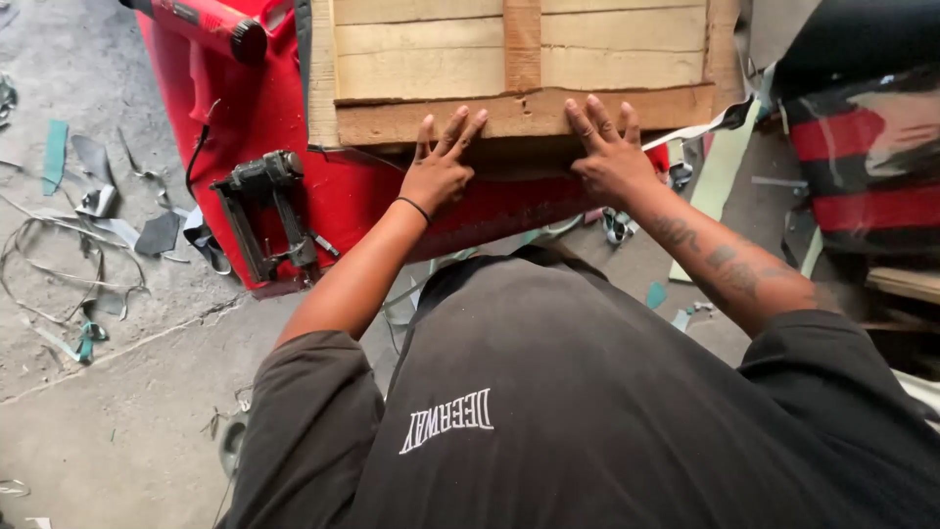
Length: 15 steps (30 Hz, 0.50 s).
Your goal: The person is attaching a black vinyl cover to a wooden seat frame using a pneumatic stapler.
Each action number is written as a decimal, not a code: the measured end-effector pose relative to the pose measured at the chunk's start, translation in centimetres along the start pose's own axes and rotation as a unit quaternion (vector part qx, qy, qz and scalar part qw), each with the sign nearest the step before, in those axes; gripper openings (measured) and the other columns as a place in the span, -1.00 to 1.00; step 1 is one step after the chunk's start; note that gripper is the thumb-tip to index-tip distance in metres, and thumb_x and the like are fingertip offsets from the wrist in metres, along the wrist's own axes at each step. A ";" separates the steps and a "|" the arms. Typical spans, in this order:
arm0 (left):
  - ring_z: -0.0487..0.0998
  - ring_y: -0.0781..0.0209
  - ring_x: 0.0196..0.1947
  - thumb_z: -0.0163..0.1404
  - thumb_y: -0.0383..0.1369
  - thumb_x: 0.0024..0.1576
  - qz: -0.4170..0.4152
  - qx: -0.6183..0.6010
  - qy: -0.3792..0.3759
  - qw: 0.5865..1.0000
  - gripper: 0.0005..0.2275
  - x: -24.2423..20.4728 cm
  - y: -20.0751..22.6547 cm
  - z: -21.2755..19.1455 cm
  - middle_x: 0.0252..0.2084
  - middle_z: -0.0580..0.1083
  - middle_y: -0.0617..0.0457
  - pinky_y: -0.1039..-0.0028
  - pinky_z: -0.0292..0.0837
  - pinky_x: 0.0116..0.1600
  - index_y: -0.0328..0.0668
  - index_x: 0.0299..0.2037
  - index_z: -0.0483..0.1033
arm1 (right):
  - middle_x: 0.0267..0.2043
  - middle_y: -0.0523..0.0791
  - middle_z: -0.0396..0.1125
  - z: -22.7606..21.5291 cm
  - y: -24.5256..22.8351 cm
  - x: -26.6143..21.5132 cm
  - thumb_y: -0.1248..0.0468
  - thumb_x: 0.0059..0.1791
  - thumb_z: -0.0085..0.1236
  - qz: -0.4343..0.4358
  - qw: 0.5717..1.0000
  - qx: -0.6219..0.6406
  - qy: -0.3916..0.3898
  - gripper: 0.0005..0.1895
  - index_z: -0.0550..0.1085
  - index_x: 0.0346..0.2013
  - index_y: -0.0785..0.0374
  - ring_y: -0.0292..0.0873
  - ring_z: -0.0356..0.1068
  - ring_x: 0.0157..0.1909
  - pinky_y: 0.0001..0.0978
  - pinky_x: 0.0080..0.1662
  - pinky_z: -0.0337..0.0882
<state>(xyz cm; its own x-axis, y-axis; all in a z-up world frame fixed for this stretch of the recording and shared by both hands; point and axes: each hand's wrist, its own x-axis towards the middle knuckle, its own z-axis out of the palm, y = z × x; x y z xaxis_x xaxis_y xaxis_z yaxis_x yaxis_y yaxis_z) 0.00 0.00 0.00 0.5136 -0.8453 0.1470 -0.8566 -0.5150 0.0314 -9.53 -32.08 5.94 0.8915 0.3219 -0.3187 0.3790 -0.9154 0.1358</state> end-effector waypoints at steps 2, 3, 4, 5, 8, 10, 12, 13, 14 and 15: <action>-0.33 0.02 0.64 0.04 -0.28 0.20 0.001 0.000 0.002 1.000 -0.77 0.1 0.1 0.0 0.66 -0.20 0.11 -0.12 -0.60 0.53 0.12 -0.55 0.50 | 0.74 -0.06 -0.53 -1.3 0.7 0.1 -0.04 -0.09 0.17 -0.033 0.999 -0.030 -0.003 -0.86 0.57 -0.29 -0.24 0.24 -0.69 0.65 0.39 0.38 -0.65; -0.31 -0.01 0.64 0.07 -0.26 0.19 0.004 -0.002 0.003 1.000 -0.75 0.2 0.0 0.0 0.66 -0.18 0.09 -0.13 -0.60 0.53 0.15 -0.58 0.48 | 0.75 -0.12 -0.59 -1.9 1.1 0.3 -0.18 -0.17 0.24 -0.063 0.996 -0.058 -0.008 -0.63 0.59 -0.08 -0.36 0.23 -0.83 0.62 0.38 0.34 -0.83; -0.31 -0.01 0.64 0.07 -0.26 0.19 0.004 0.000 0.002 1.000 -0.75 0.6 0.1 -0.4 0.66 -0.18 0.09 -0.13 -0.60 0.53 0.15 -0.58 0.48 | 0.75 -0.12 -0.59 -2.1 1.6 0.7 -0.18 -0.17 0.24 -0.064 0.996 -0.057 -0.006 -0.63 0.59 -0.08 -0.36 0.23 -0.83 0.62 0.38 0.34 -0.83; -0.31 -0.07 0.64 0.18 -0.22 0.04 0.018 -0.006 -0.004 1.000 -0.85 0.9 0.1 -0.9 0.66 -0.19 0.01 -0.17 -0.57 0.51 0.16 -0.53 0.47 | 0.76 -0.16 -0.51 -2.4 2.2 1.3 -0.18 -0.20 0.27 -0.114 0.990 -0.069 0.046 -0.62 0.59 -0.10 -0.42 0.19 -0.79 0.64 0.40 0.36 -0.82; -0.39 -0.17 0.63 0.27 -0.16 -0.10 0.056 0.000 -0.042 0.998 -0.83 2.2 -0.6 -0.7 0.66 -0.26 -0.08 -0.25 -0.65 0.47 0.26 -0.43 0.51 | 0.75 -0.19 -0.35 -2.7 3.6 3.3 -0.09 -0.27 0.25 -0.188 0.976 -0.064 0.085 -0.71 0.59 -0.25 -0.44 0.08 -0.58 0.70 0.42 0.35 -0.82; -0.46 -0.21 0.62 0.26 -0.12 -0.09 0.075 0.012 -0.071 0.995 -0.86 3.4 -1.1 -0.7 0.66 -0.32 -0.08 -0.31 -0.76 0.45 0.34 -0.39 0.57 | 0.74 -0.18 -0.26 -2.0 4.5 4.4 -0.01 -0.30 0.21 -0.215 0.973 -0.050 0.070 -0.79 0.60 -0.39 -0.41 0.02 -0.41 0.72 0.41 0.34 -0.84; -0.43 0.11 0.65 0.23 -0.13 0.00 0.051 0.032 -0.068 0.996 -0.86 3.9 -1.1 -1.5 0.68 -0.30 0.28 -0.22 -0.58 0.47 0.35 -0.25 0.64 | 0.71 -0.30 -0.21 -0.5 4.9 5.2 -0.15 -0.36 0.36 -0.226 0.963 -0.076 0.130 -0.70 0.61 -0.35 -0.41 -0.04 -0.27 0.68 0.34 0.49 -0.38; -0.43 0.11 0.65 0.23 -0.13 0.00 0.043 0.031 -0.075 0.996 -0.86 4.3 -1.7 -1.2 0.68 -0.30 0.28 -0.22 -0.58 0.47 0.35 -0.25 0.64 | 0.71 -0.30 -0.21 0.1 5.1 5.5 -0.15 -0.36 0.36 -0.234 0.961 -0.071 0.130 -0.70 0.61 -0.35 -0.41 -0.04 -0.27 0.68 0.34 0.49 -0.38; -0.37 0.09 0.65 0.23 -0.15 -0.01 0.068 0.050 -0.076 0.994 -0.91 4.7 -2.3 -0.9 0.68 -0.22 0.26 -0.21 -0.57 0.48 0.34 -0.31 0.64 | 0.70 -0.27 -0.21 0.7 5.4 6.0 -0.15 -0.30 0.29 -0.247 0.956 -0.056 0.148 -0.79 0.60 -0.41 -0.37 -0.03 -0.26 0.68 0.33 0.48 -0.32; -0.31 0.07 0.65 0.22 -0.17 -0.01 0.097 0.066 -0.080 0.990 -0.96 4.9 -2.6 -0.5 0.67 -0.14 0.25 -0.20 -0.57 0.49 0.32 -0.38 0.65 | 0.69 -0.23 -0.21 1.6 5.4 6.0 -0.15 -0.24 0.22 -0.257 0.952 -0.038 0.163 -0.85 0.59 -0.46 -0.34 -0.01 -0.24 0.67 0.31 0.47 -0.26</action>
<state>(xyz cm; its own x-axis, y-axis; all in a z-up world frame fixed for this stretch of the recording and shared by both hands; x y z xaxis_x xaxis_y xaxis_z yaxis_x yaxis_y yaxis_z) 4.69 -2.72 1.14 0.3509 -0.9362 -0.0203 -0.9312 -0.3466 -0.1128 -2.59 -35.47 3.26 0.6089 0.7914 -0.0546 0.7913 -0.6012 0.1114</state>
